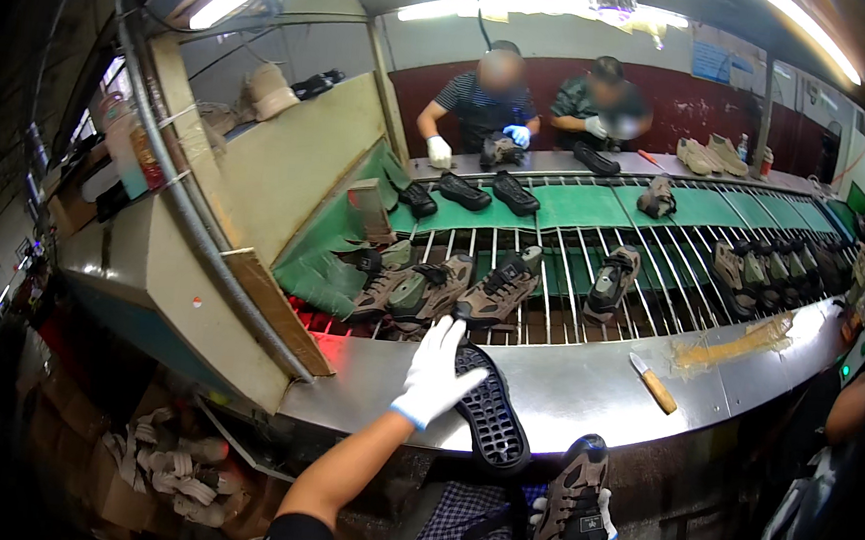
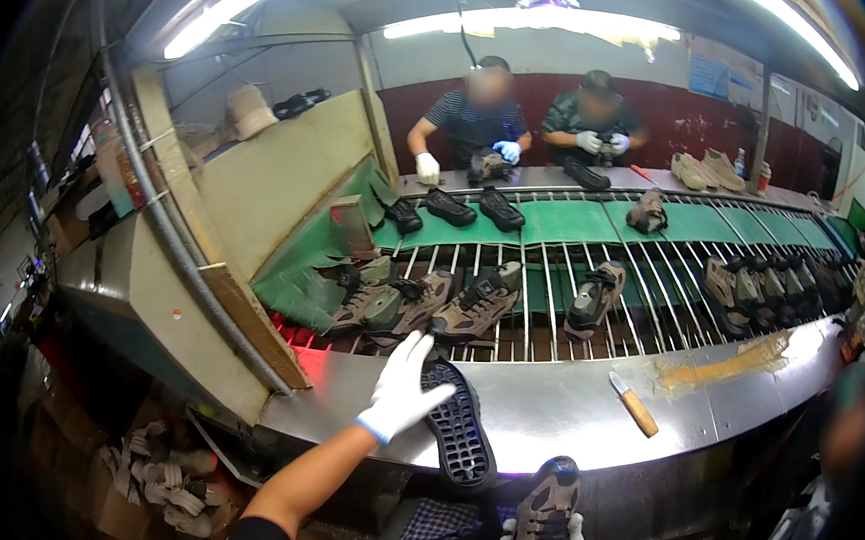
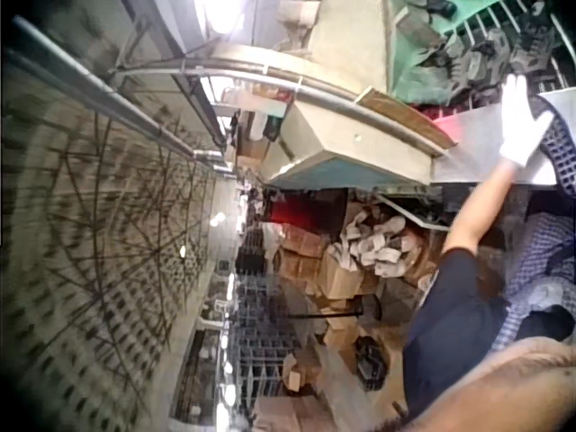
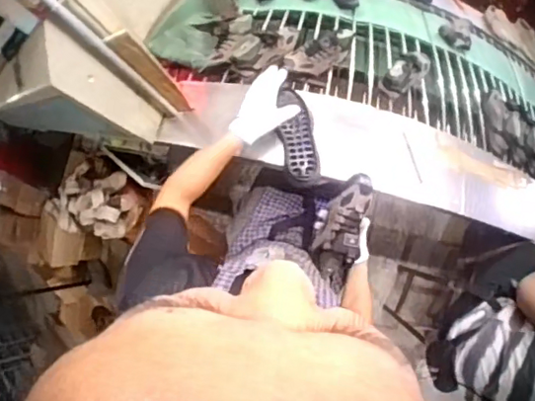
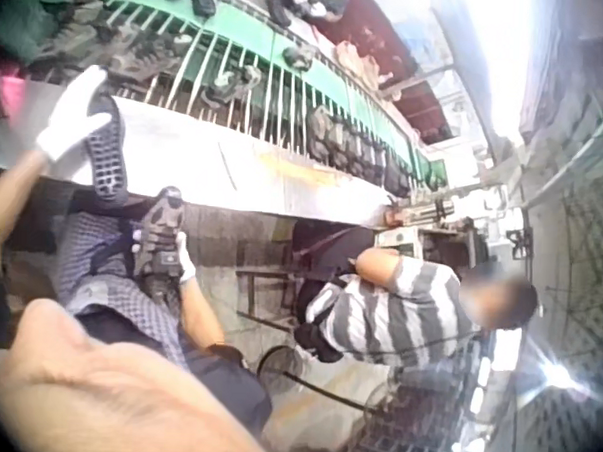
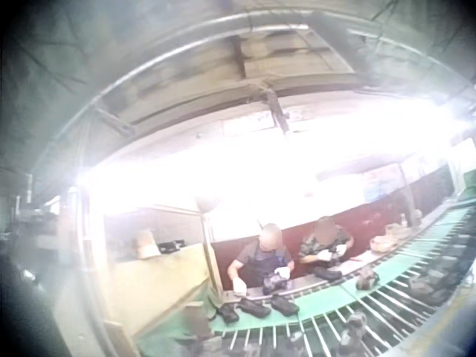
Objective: The person cleans and handles shoes on a conveyor belt assembly line while other workers perform similar tasks across the table.
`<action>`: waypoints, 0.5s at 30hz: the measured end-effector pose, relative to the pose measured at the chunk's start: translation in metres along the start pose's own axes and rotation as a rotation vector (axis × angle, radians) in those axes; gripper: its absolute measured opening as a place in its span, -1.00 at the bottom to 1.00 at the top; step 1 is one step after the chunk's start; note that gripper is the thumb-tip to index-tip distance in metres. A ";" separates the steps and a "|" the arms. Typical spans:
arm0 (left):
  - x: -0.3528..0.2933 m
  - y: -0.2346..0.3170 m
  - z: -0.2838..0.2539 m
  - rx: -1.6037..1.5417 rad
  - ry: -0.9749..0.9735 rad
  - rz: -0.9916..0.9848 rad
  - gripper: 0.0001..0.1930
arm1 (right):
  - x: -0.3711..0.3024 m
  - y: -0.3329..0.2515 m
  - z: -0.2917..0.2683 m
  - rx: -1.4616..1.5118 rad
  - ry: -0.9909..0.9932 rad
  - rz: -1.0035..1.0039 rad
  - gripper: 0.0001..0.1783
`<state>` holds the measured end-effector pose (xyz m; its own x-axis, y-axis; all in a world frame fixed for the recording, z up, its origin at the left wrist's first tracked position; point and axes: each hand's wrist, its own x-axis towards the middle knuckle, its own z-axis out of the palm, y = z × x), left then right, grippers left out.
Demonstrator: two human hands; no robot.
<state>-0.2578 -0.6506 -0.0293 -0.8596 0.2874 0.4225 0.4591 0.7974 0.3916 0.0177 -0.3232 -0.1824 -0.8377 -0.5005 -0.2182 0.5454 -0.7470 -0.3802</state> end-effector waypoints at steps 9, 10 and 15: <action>0.063 0.018 0.018 -0.699 -0.572 0.084 -0.70 | -0.034 0.008 0.046 0.445 -0.157 -0.082 0.30; 0.057 0.034 0.017 -0.772 -0.720 0.140 -0.71 | -0.038 0.007 0.058 0.428 -0.169 -0.107 0.29; 0.013 0.102 0.014 -1.248 -0.829 0.190 -0.85 | -0.043 0.013 0.055 0.514 -0.050 0.074 0.38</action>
<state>-0.2248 -0.5581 0.0048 -0.4513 0.8807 0.1441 0.0987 -0.1112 0.9889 0.0619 -0.3354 -0.1280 -0.8009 -0.5712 -0.1799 0.5566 -0.8208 0.1282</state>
